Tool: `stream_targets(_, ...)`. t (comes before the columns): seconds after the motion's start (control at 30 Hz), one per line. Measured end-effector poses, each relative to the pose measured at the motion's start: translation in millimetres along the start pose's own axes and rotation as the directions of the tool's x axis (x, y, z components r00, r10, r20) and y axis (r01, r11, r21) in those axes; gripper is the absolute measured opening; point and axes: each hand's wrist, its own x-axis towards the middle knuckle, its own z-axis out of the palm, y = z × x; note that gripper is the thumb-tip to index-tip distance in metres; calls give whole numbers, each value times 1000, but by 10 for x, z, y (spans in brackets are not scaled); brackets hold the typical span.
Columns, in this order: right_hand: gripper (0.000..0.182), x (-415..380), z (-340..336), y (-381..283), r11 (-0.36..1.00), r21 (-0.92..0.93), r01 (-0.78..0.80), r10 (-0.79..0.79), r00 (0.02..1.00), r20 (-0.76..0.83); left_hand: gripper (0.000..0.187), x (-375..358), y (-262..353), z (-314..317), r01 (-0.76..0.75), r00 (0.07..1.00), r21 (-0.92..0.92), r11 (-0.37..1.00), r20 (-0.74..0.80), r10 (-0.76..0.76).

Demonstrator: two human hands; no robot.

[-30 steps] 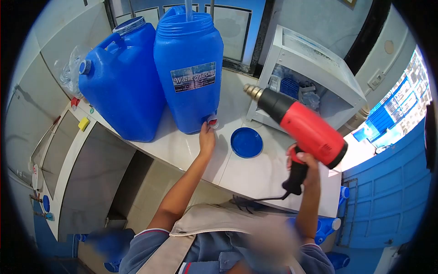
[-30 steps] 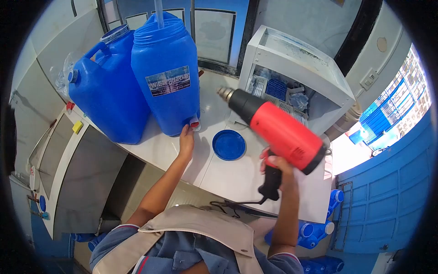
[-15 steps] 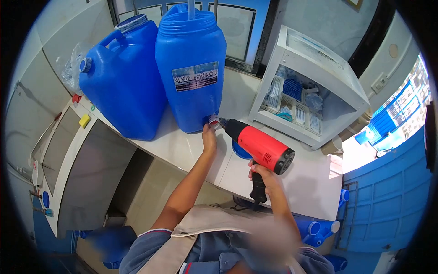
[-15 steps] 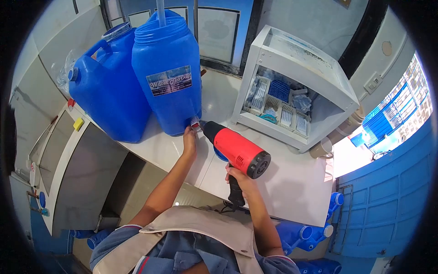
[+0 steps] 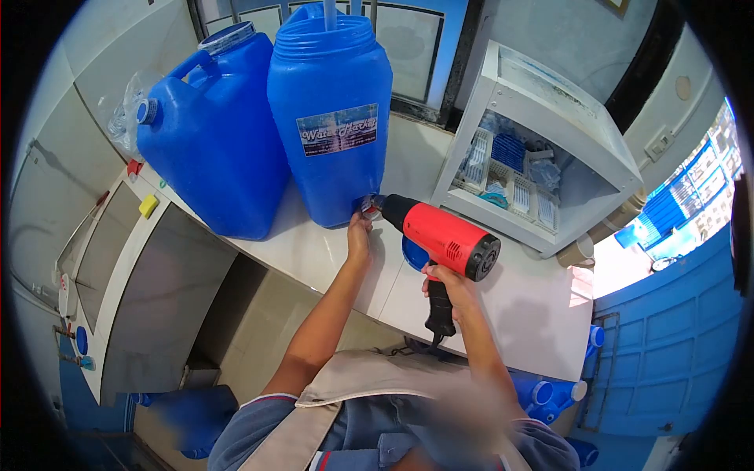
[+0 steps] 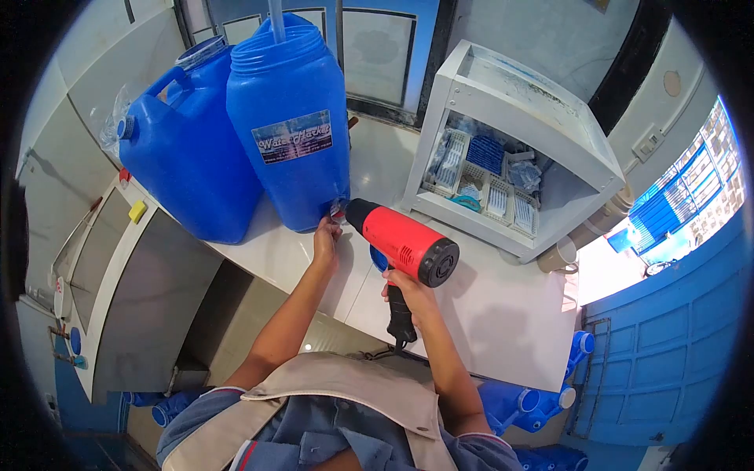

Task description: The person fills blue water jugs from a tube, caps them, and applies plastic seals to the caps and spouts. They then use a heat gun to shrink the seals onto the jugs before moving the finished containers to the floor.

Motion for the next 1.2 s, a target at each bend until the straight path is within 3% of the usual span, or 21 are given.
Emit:
stream_targets(0.33,24,30,-77,9,1000,-3,-2,2,998,-65,62,19,16,-7,50,997,-49,998,-52,-53)
stream_targets(0.7,25,-20,-106,153,1000,10,-8,8,1000,-8,71,27,0,-203,39,990,-20,999,135,-36)
stream_targets(0.83,28,-137,-72,-23,997,29,68,-69,997,21,69,-259,109,-259,100,995,-17,995,14,-99)
stream_targets(0.9,27,-250,-112,-147,993,18,117,-117,993,-4,57,-411,240,-312,180,982,-65,982,-48,-183)
stream_targets(0.97,26,-300,-306,-296,977,-92,192,-195,981,-25,50,-540,334,-468,131,991,8,991,-20,-130)
stream_targets(1.03,22,-437,-521,-631,910,-198,365,-376,926,-19,44,-673,510,-664,78,997,84,993,9,-79)
stream_targets(1.07,21,-538,-562,-924,792,-280,543,-547,834,73,41,-741,634,-751,61,998,114,992,23,-64)
stream_targets(1.1,26,-634,-546,-1214,683,-373,628,-667,744,33,39,-781,733,-838,43,998,143,989,36,-48)
stream_targets(1.13,29,-541,-783,-1449,576,-640,509,-702,709,-68,39,-802,797,-937,36,998,143,989,43,-43)
stream_targets(1.17,26,-615,-706,-1748,514,-540,667,-811,583,-52,36,-829,855,-1042,6,1000,145,989,13,-8)
stream_targets(1.2,26,-508,-1029,-2103,336,-747,574,-808,583,84,34,-839,916,-1115,-25,999,147,989,-20,28)
